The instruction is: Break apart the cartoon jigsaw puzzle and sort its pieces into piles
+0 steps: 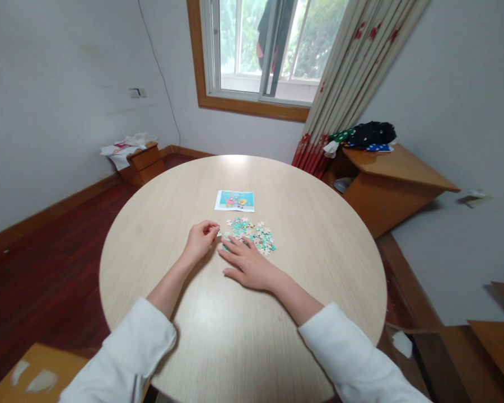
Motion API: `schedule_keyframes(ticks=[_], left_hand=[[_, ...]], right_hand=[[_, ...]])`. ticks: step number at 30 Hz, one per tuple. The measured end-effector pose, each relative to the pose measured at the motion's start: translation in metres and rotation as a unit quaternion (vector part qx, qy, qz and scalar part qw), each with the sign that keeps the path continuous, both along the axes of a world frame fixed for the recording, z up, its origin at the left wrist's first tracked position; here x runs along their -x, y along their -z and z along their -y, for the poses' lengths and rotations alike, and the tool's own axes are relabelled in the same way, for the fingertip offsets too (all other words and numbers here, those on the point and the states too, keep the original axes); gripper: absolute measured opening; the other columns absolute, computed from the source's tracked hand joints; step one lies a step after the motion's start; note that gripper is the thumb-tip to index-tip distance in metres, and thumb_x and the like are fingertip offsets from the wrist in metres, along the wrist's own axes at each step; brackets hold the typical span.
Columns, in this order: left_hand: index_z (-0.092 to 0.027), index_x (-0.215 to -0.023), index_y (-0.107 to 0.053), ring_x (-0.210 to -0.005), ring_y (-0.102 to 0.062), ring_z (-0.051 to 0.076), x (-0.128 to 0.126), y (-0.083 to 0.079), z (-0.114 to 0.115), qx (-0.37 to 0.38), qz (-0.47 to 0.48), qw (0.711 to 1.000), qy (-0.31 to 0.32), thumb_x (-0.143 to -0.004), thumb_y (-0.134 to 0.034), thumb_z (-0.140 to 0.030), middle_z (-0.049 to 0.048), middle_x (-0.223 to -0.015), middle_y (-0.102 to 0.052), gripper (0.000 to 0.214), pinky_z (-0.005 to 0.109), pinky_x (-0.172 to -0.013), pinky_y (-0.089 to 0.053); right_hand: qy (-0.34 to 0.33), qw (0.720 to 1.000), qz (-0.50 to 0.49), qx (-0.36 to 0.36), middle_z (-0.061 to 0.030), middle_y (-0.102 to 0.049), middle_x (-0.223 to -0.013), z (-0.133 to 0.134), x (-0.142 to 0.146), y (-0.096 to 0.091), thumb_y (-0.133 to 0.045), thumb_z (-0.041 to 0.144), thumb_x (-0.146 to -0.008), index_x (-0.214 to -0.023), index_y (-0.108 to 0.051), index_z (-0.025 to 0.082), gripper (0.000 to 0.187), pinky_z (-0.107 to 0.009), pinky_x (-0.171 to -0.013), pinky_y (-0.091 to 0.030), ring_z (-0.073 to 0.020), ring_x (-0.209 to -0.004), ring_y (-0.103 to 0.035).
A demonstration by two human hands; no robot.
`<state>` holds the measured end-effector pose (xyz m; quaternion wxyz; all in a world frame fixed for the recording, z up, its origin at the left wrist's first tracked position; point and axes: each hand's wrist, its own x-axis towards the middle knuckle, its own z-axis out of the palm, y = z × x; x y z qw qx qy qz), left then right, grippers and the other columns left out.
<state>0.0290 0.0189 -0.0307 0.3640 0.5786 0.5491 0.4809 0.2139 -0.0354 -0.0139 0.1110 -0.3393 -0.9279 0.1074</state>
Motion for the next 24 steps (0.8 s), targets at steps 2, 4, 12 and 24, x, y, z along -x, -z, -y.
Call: schedule_keyframes(ticks=[2,4,12,24], left_hand=[[-0.016,-0.07,-0.064,-0.052,-0.055,0.013,0.002,0.002,-0.001,-0.009,-0.016,1.0,-0.001,-0.068,-0.059,-0.035,-0.0001,-0.057,-0.062,0.02,0.025,-0.053,-0.043],[-0.016,-0.069,-0.065,-0.059,-0.059,0.015,0.002,0.004,-0.001,-0.02,-0.034,0.999,0.001,-0.068,-0.058,-0.032,0.0021,-0.064,-0.067,0.017,0.026,-0.059,-0.046],[-0.018,-0.069,-0.066,-0.063,-0.06,0.017,0.001,0.009,0.002,-0.025,-0.105,0.994,0.021,-0.07,-0.058,-0.031,0.0037,-0.067,-0.069,0.015,0.028,-0.063,-0.046],[-0.019,-0.07,-0.066,-0.062,-0.059,0.017,-0.003,0.008,0.008,-0.012,-0.148,0.988,0.044,-0.071,-0.056,-0.022,0.0019,-0.065,-0.067,0.01,0.027,-0.062,-0.043]], right_hand=[[0.006,0.999,0.037,0.019,-0.0133,-0.029,-0.152,0.002,0.003,0.001,-0.041,0.044,-0.094,-0.141,-0.04,0.016,0.054,-0.052,-0.114,-0.015,-0.0274,-0.143,-0.019],[0.031,0.998,0.057,0.028,-0.0127,-0.026,-0.153,-0.001,0.003,0.004,-0.038,0.045,-0.095,-0.144,-0.035,0.017,0.056,-0.054,-0.114,-0.015,-0.0281,-0.143,-0.018],[0.116,0.992,0.059,0.001,-0.0141,-0.03,-0.151,-0.017,-0.014,0.01,-0.034,0.041,-0.097,-0.141,-0.039,0.017,0.051,-0.056,-0.113,-0.017,-0.0295,-0.141,-0.023],[0.204,0.978,0.027,-0.039,-0.0183,-0.039,-0.146,-0.029,-0.028,0.022,-0.04,0.029,-0.094,-0.132,-0.049,0.014,0.041,-0.056,-0.11,-0.019,-0.0293,-0.137,-0.033]])
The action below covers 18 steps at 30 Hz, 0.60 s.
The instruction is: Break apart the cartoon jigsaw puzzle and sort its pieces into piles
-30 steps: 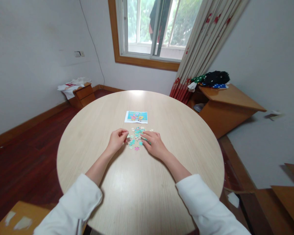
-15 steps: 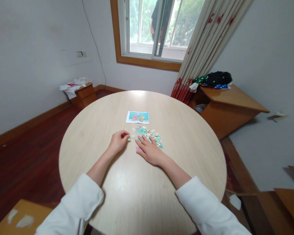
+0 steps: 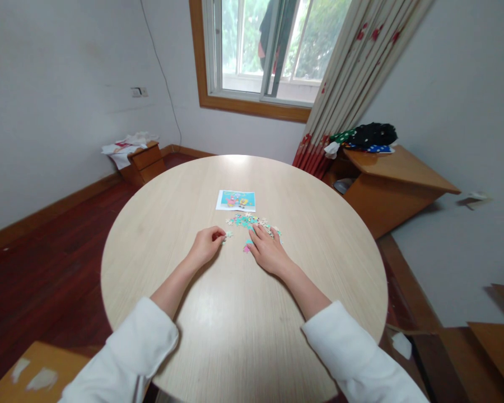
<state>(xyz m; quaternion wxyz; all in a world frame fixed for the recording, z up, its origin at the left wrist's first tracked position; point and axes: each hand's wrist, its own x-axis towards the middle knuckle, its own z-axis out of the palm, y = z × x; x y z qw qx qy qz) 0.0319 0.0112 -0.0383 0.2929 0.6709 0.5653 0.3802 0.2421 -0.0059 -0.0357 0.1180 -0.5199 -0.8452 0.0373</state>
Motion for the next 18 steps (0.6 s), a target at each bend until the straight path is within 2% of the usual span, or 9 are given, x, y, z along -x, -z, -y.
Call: schedule_keyframes(ticks=[5,11,18], left_hand=[[-0.018,-0.071,-0.066,-0.062,-0.059,0.017,-0.001,-0.0043,0.0024,0.015,-0.005,1.0,0.008,-0.071,-0.058,-0.021,0.0011,-0.063,-0.065,0.009,0.028,-0.064,-0.044],[-0.019,-0.07,-0.066,-0.063,-0.059,0.017,-0.0013,-0.0055,0.0025,0.013,-0.016,1.0,0.006,-0.07,-0.058,-0.02,0.0002,-0.062,-0.064,0.007,0.028,-0.066,-0.044],[-0.02,-0.071,-0.067,-0.064,-0.059,0.018,0.0032,-0.0015,0.0,-0.008,-0.057,0.998,-0.004,-0.072,-0.058,-0.02,0.0018,-0.066,-0.066,0.009,0.029,-0.066,-0.044]], right_hand=[[0.038,0.999,-0.021,-0.008,-0.0195,-0.041,-0.144,-0.0018,-0.0019,-0.0021,-0.043,0.024,-0.092,-0.132,-0.047,0.011,0.042,-0.054,-0.11,-0.02,-0.0293,-0.136,-0.033],[0.001,0.994,-0.083,-0.071,-0.017,-0.052,-0.133,-0.0015,-0.0012,-0.0017,-0.043,0.017,-0.088,-0.12,-0.057,0.018,0.035,-0.053,-0.106,-0.024,-0.0269,-0.126,-0.044],[-0.003,0.991,-0.109,-0.077,-0.0155,-0.056,-0.126,-0.0017,-0.0016,-0.0003,-0.043,0.016,-0.087,-0.113,-0.061,0.018,0.031,-0.049,-0.103,-0.027,-0.0252,-0.12,-0.049]])
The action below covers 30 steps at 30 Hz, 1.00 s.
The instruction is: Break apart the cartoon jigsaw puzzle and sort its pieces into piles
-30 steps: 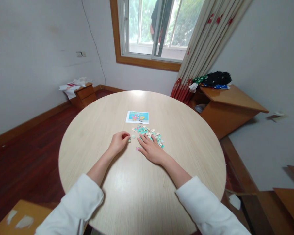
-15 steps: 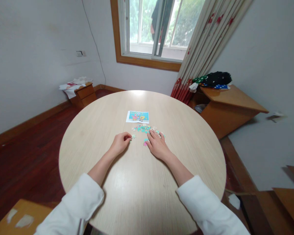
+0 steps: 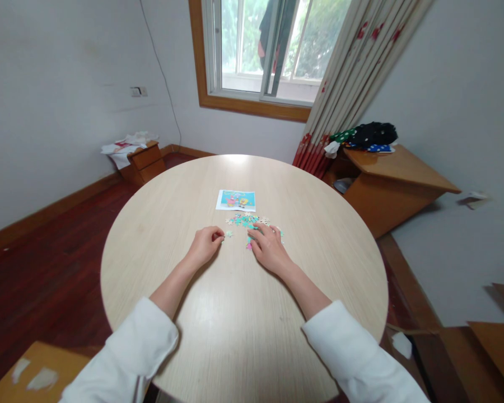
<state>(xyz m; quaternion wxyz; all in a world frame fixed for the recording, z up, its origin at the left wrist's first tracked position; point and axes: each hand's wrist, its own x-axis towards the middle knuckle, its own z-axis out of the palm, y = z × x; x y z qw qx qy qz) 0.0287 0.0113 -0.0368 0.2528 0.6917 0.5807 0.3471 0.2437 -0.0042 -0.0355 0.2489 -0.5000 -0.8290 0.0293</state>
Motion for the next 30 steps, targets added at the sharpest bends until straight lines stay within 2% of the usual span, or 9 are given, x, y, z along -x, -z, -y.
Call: schedule_keyframes(ticks=[11,16,21,24,28,30], left_hand=[[-0.02,-0.072,-0.067,-0.075,-0.062,0.023,0.036,0.0,-0.017,-0.039,-0.104,0.987,-0.112,-0.068,-0.061,-0.02,0.0062,-0.079,-0.071,0.006,0.034,-0.074,-0.041],[-0.02,-0.078,-0.066,-0.069,-0.062,0.02,0.036,-0.003,-0.015,-0.056,-0.031,0.991,-0.118,-0.074,-0.053,-0.024,0.0053,-0.076,-0.071,0.015,0.03,-0.069,-0.043],[-0.019,-0.076,-0.064,-0.065,-0.066,0.02,0.037,-0.006,-0.013,0.001,0.069,0.992,-0.103,-0.071,-0.05,-0.022,0.0032,-0.062,-0.07,0.015,0.029,-0.066,-0.045],[-0.021,-0.069,-0.062,-0.068,-0.067,0.021,0.044,-0.006,-0.016,0.016,0.054,0.992,-0.112,-0.07,-0.051,-0.021,0.0028,-0.061,-0.07,0.011,0.031,-0.071,-0.046],[-0.021,-0.073,-0.062,-0.076,-0.067,0.023,0.054,-0.008,-0.019,-0.004,-0.001,0.987,-0.163,-0.07,-0.05,-0.019,0.0038,-0.068,-0.072,0.013,0.034,-0.078,-0.043],[-0.021,-0.075,-0.061,-0.077,-0.066,0.023,0.054,-0.01,-0.017,-0.021,0.008,0.985,-0.172,-0.072,-0.048,-0.019,0.0052,-0.072,-0.072,0.013,0.034,-0.077,-0.043]], right_hand=[[-0.005,1.0,-0.012,0.002,-0.0151,-0.057,-0.125,0.0,0.001,0.003,-0.046,0.016,-0.086,-0.11,-0.061,0.018,0.029,-0.047,-0.103,-0.028,-0.0246,-0.119,-0.049],[-0.012,1.0,-0.011,-0.004,-0.0153,-0.057,-0.124,-0.001,0.0,0.004,-0.046,0.016,-0.086,-0.111,-0.061,0.019,0.03,-0.048,-0.102,-0.03,-0.025,-0.119,-0.049],[-0.013,1.0,-0.013,-0.005,-0.0143,-0.057,-0.125,-0.001,0.0,0.004,-0.046,0.016,-0.086,-0.111,-0.061,0.02,0.029,-0.048,-0.102,-0.03,-0.0249,-0.118,-0.05],[-0.014,1.0,-0.014,-0.002,-0.0142,-0.058,-0.124,-0.001,0.001,0.002,-0.047,0.015,-0.086,-0.109,-0.061,0.02,0.028,-0.047,-0.102,-0.03,-0.0248,-0.119,-0.05],[-0.015,1.0,-0.014,0.004,-0.015,-0.059,-0.122,0.0,0.002,0.002,-0.047,0.015,-0.085,-0.108,-0.062,0.018,0.027,-0.047,-0.102,-0.03,-0.0251,-0.118,-0.05],[-0.018,1.0,-0.017,0.002,-0.0149,-0.059,-0.123,0.0,0.002,0.002,-0.048,0.015,-0.085,-0.108,-0.062,0.018,0.027,-0.047,-0.102,-0.03,-0.025,-0.118,-0.05]])
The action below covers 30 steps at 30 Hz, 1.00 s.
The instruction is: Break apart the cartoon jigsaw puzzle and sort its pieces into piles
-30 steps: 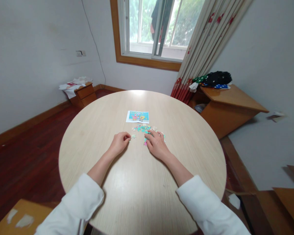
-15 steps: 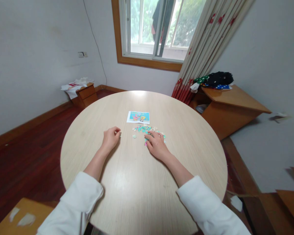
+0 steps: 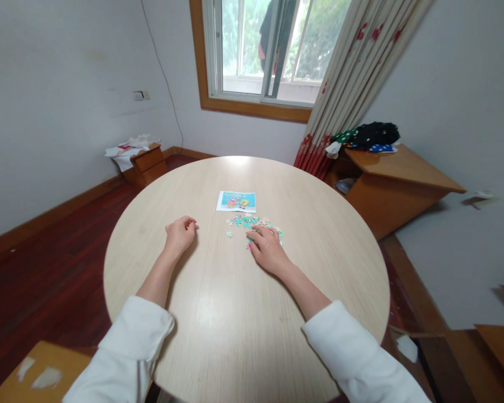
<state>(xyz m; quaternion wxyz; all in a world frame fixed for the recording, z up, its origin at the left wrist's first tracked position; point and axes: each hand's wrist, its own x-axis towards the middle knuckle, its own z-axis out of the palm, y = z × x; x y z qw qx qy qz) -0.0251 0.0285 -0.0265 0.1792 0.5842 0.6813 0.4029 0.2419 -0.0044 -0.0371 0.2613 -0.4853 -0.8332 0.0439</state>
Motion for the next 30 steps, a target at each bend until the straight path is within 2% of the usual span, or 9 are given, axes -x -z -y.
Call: schedule_keyframes(ticks=[3,6,9,12,17,20,23,26,30], left_hand=[[-0.02,-0.074,-0.057,-0.078,-0.065,0.022,-0.014,-0.005,0.009,-0.034,0.024,0.997,0.058,-0.074,-0.045,-0.017,0.0068,-0.08,-0.072,0.012,0.032,-0.074,-0.043],[-0.021,-0.071,-0.05,-0.085,-0.061,0.022,-0.039,-0.01,0.022,-0.035,-0.035,0.982,0.183,-0.072,-0.044,-0.012,0.0069,-0.09,-0.072,0.011,0.035,-0.08,-0.04],[-0.022,-0.072,-0.047,-0.088,-0.057,0.024,-0.057,-0.012,0.032,-0.001,-0.115,0.961,0.251,-0.074,-0.042,-0.01,0.0065,-0.091,-0.07,0.013,0.039,-0.083,-0.036],[-0.021,-0.073,-0.047,-0.09,-0.056,0.025,-0.057,-0.013,0.03,0.044,-0.178,0.953,0.24,-0.077,-0.039,-0.009,0.0063,-0.088,-0.068,0.015,0.039,-0.083,-0.035],[-0.02,-0.08,-0.052,-0.093,-0.057,0.027,-0.032,-0.011,0.018,0.081,-0.237,0.963,0.102,-0.078,-0.038,-0.008,0.0087,-0.091,-0.068,0.019,0.041,-0.083,-0.034],[-0.019,-0.086,-0.058,-0.097,-0.056,0.027,-0.027,-0.009,0.016,0.067,-0.227,0.969,0.062,-0.08,-0.04,-0.011,0.0091,-0.096,-0.069,0.021,0.042,-0.086,-0.033],[-0.02,-0.102,-0.063,-0.108,-0.05,0.03,-0.039,-0.006,0.018,0.028,-0.236,0.966,0.098,-0.084,-0.044,-0.022,0.0098,-0.12,-0.063,0.027,0.045,-0.089,-0.033],[-0.025,-0.122,-0.058,-0.111,-0.045,0.034,-0.058,-0.004,0.019,0.012,-0.289,0.942,0.171,-0.087,-0.044,-0.036,0.0074,-0.144,-0.045,0.039,0.049,-0.089,-0.033],[-0.031,-0.129,-0.054,-0.114,-0.044,0.036,-0.07,-0.002,0.018,0.038,-0.336,0.915,0.218,-0.089,-0.04,-0.044,0.0058,-0.147,-0.04,0.044,0.053,-0.091,-0.032]], right_hand=[[-0.003,1.0,-0.005,-0.003,-0.0144,-0.059,-0.123,0.0,0.0,0.0,-0.047,0.016,-0.086,-0.109,-0.062,0.019,0.028,-0.047,-0.102,-0.03,-0.0245,-0.118,-0.05],[-0.005,1.0,-0.007,-0.002,-0.0144,-0.058,-0.122,0.0,0.0,0.0,-0.047,0.016,-0.086,-0.109,-0.062,0.019,0.028,-0.046,-0.102,-0.03,-0.0239,-0.119,-0.049],[-0.006,1.0,-0.006,-0.005,-0.0146,-0.058,-0.122,0.0,0.0,0.001,-0.047,0.016,-0.086,-0.11,-0.062,0.019,0.028,-0.046,-0.102,-0.031,-0.0241,-0.12,-0.049],[-0.008,1.0,-0.009,-0.01,-0.0147,-0.059,-0.121,-0.001,0.0,0.002,-0.047,0.015,-0.086,-0.109,-0.062,0.019,0.027,-0.047,-0.101,-0.031,-0.0245,-0.119,-0.05],[-0.015,1.0,-0.015,-0.013,-0.0152,-0.06,-0.118,-0.002,0.0,0.004,-0.049,0.014,-0.085,-0.105,-0.062,0.017,0.024,-0.046,-0.1,-0.032,-0.0248,-0.117,-0.051],[-0.015,1.0,-0.017,-0.016,-0.015,-0.061,-0.118,-0.002,0.0,0.004,-0.049,0.014,-0.085,-0.104,-0.062,0.018,0.024,-0.047,-0.099,-0.032,-0.0248,-0.116,-0.052],[-0.019,0.999,-0.017,-0.019,-0.0148,-0.061,-0.118,-0.002,0.001,0.004,-0.049,0.014,-0.085,-0.104,-0.062,0.018,0.024,-0.047,-0.099,-0.032,-0.0248,-0.116,-0.052],[-0.024,0.999,-0.015,-0.024,-0.0146,-0.061,-0.118,-0.002,0.001,0.004,-0.048,0.013,-0.085,-0.105,-0.062,0.018,0.024,-0.047,-0.099,-0.033,-0.0249,-0.116,-0.052],[-0.025,0.999,-0.016,-0.027,-0.0142,-0.061,-0.118,-0.002,0.001,0.005,-0.049,0.013,-0.085,-0.104,-0.062,0.019,0.024,-0.047,-0.099,-0.033,-0.0249,-0.115,-0.052]])
